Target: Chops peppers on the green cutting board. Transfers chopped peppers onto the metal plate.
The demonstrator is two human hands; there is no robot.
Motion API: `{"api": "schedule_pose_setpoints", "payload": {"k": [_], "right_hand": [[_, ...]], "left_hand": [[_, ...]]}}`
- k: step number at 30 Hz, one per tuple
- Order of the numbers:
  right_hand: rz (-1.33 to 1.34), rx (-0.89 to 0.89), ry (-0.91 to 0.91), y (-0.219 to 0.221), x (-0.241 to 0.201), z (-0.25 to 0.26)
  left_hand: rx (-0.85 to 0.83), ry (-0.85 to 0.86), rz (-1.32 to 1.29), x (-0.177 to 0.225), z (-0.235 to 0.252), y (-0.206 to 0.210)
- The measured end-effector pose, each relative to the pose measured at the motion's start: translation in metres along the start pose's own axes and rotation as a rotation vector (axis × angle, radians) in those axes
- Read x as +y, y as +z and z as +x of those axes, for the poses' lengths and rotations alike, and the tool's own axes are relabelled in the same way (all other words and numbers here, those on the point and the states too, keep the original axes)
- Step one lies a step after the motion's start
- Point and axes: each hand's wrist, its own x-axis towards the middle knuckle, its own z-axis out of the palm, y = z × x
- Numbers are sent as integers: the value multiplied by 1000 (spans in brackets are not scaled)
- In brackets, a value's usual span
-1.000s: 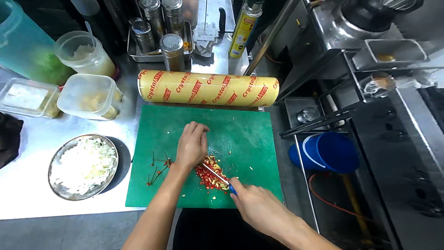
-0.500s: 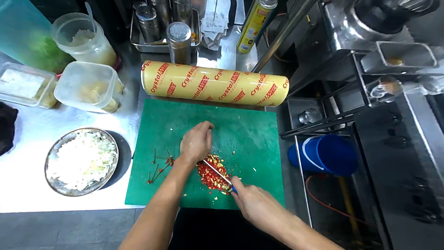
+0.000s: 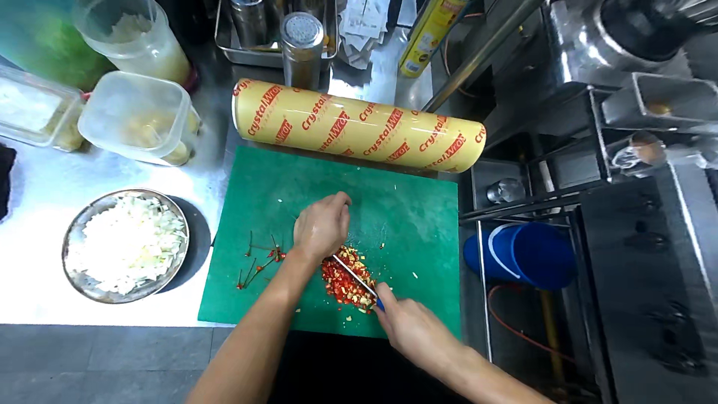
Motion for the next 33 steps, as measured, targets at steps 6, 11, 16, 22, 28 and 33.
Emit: {"api": "schedule_pose_setpoints", "payload": {"k": [6, 11, 16, 22, 28, 33], "right_hand": [[11, -30, 13, -6, -11, -10], [-3, -31, 6, -6, -9, -12], [-5, -21, 37, 7, -13, -6], [-33, -77, 65, -12, -28, -21], [-6, -41, 45, 6, -20, -11], [28, 3, 11, 9, -16, -6]], "left_hand": [[73, 36, -71, -7, -1, 1], [101, 72, -59, -8, -4, 4], [126, 99, -64, -11, -6, 3], [191, 134, -125, -16, -5, 3], [189, 152, -71, -17, -11, 7], [206, 152, -63, -16, -10, 5]]}}
